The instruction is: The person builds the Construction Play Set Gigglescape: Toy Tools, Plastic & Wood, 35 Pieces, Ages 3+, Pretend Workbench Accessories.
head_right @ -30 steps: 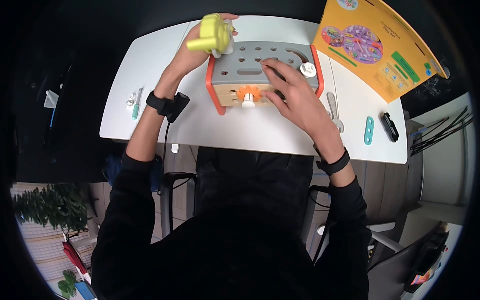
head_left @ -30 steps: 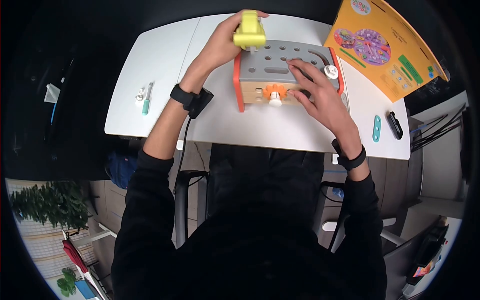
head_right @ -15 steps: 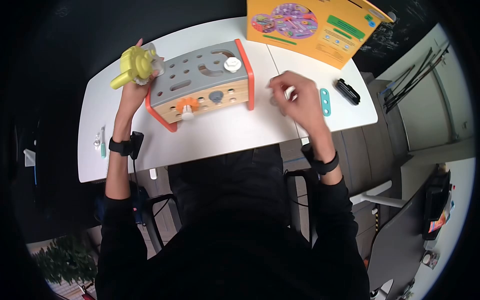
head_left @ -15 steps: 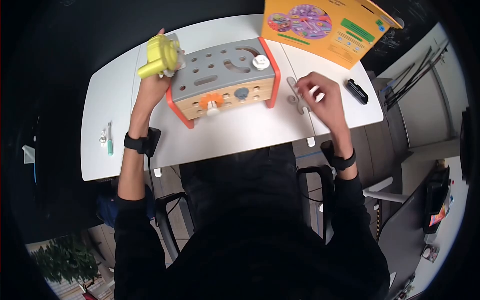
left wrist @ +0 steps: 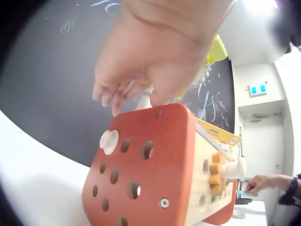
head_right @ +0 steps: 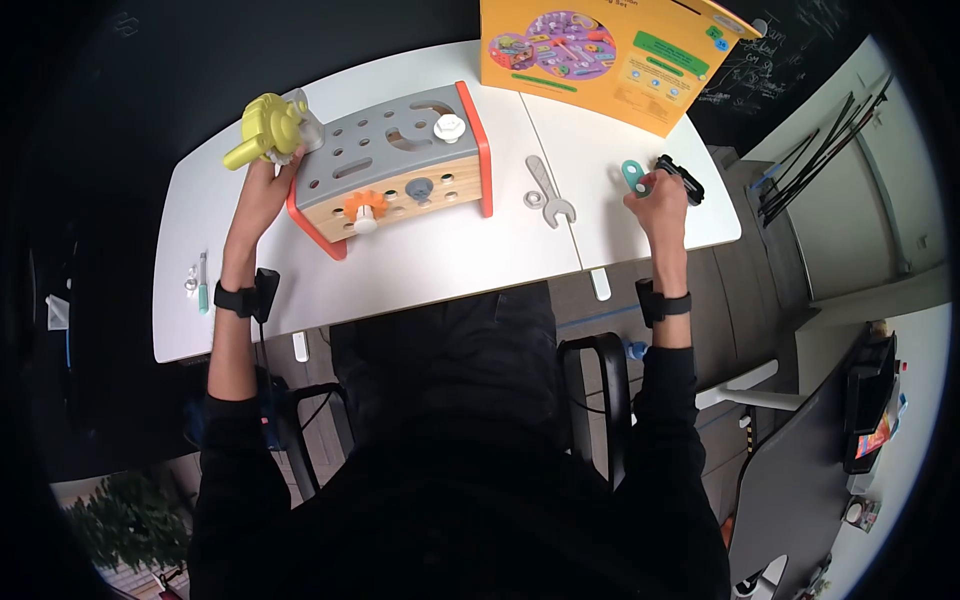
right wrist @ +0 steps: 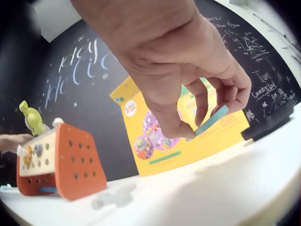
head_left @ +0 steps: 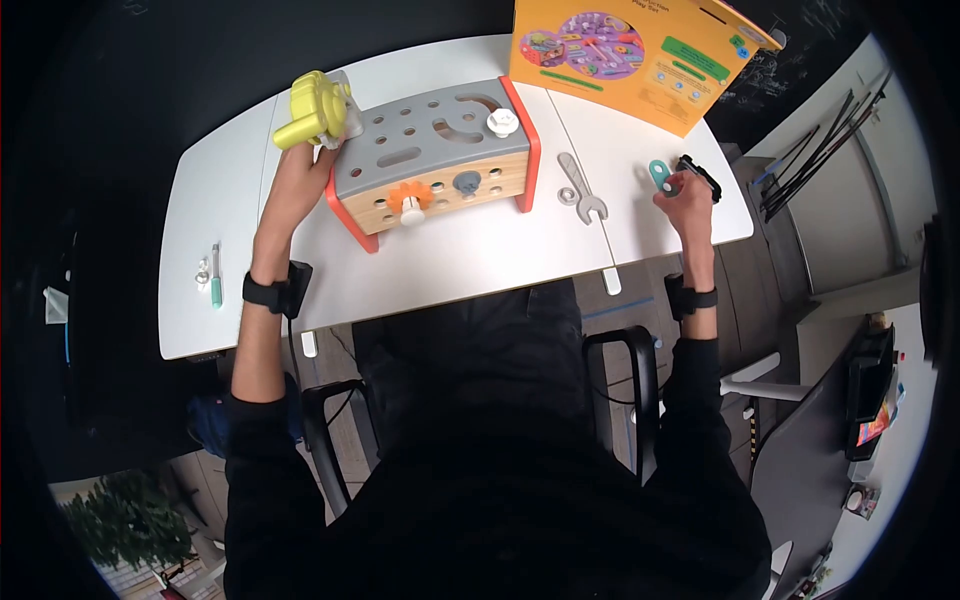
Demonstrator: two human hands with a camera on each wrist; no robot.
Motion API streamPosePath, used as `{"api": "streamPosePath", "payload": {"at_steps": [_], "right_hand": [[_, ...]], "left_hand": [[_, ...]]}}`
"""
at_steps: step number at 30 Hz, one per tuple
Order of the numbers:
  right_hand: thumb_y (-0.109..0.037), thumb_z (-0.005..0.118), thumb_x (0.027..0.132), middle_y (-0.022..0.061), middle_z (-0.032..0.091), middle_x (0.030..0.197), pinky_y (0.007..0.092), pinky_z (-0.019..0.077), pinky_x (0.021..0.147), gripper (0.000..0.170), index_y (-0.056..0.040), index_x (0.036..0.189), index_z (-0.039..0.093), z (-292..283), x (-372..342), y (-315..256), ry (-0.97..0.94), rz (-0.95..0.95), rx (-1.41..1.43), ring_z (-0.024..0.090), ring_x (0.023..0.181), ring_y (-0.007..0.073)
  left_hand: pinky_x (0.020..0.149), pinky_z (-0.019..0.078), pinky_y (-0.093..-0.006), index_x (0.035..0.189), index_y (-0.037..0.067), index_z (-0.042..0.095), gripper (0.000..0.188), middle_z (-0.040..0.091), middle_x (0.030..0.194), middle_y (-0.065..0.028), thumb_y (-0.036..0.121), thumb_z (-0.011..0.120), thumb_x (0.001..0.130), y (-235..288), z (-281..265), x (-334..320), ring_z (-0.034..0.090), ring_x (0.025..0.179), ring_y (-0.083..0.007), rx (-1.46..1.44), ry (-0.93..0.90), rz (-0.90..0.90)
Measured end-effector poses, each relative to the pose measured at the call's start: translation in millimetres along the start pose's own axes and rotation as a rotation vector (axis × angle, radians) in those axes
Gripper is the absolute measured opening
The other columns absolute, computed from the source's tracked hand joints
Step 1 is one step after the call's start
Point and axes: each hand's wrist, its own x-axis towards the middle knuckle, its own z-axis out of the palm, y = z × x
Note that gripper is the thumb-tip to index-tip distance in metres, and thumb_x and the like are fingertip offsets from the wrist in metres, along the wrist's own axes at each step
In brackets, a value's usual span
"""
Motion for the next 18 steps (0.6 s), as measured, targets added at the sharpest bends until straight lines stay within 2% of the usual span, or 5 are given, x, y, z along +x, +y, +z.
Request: {"api": "streamPosePath", "payload": {"at_steps": [6,10,13,15,18], "right_hand": [[-0.004,0.079,0.069,0.0129,0.068,0.094,0.0344,0.0567,0.080,0.026,0.0003,0.091,0.066,-64,-8,-104,-0.024,-0.201,0.390,0.068,0.089,0.0232],[0.005,0.075,0.071,0.0104,0.068,0.104,0.0335,0.0568,0.084,0.022,-0.0023,0.088,0.062,-75,-24,-180,-0.201,-0.532,0.746,0.068,0.097,0.0210],[0.004,0.075,0.072,0.0117,0.067,0.108,0.0340,0.0565,0.086,0.022,-0.0022,0.082,0.057,-65,-35,-228,-0.297,-0.668,0.768,0.068,0.096,0.0235],[0.003,0.076,0.072,0.0120,0.067,0.108,0.0344,0.0563,0.084,0.023,-0.0024,0.081,0.055,-50,-37,-256,-0.240,-0.739,0.754,0.068,0.095,0.0258],[0.000,0.077,0.072,0.0126,0.067,0.107,0.0354,0.0558,0.082,0.025,-0.0028,0.080,0.054,-28,-38,-286,-0.178,-0.811,0.758,0.068,0.095,0.0294]], "left_hand": [[0.071,0.0551,-0.0338,0.094,0.001,0.075,0.014,0.074,0.092,-0.0138,0.010,0.065,0.094,41,-19,-40,0.072,0.079,-0.0259,0.253,0.340,0.039],[0.066,0.0554,-0.0278,0.101,0.001,0.074,0.013,0.071,0.097,-0.0104,0.002,0.064,0.092,68,-20,-63,0.068,0.073,-0.0156,0.105,0.144,0.337],[0.077,0.0565,-0.0338,0.114,0.003,0.071,0.022,0.066,0.117,-0.0110,0.004,0.066,0.092,94,-8,-76,0.069,0.086,-0.0209,-0.017,-0.058,0.397],[0.100,0.0480,-0.0408,0.130,0.006,0.064,0.039,0.057,0.136,-0.0129,0.008,0.068,0.091,98,2,-78,0.057,0.121,-0.0318,0.090,-0.127,0.672],[0.111,0.0381,-0.0465,0.139,0.007,0.057,0.050,0.052,0.144,-0.0114,0.016,0.069,0.090,98,8,-82,0.048,0.133,-0.0343,0.238,-0.143,0.536]]}}
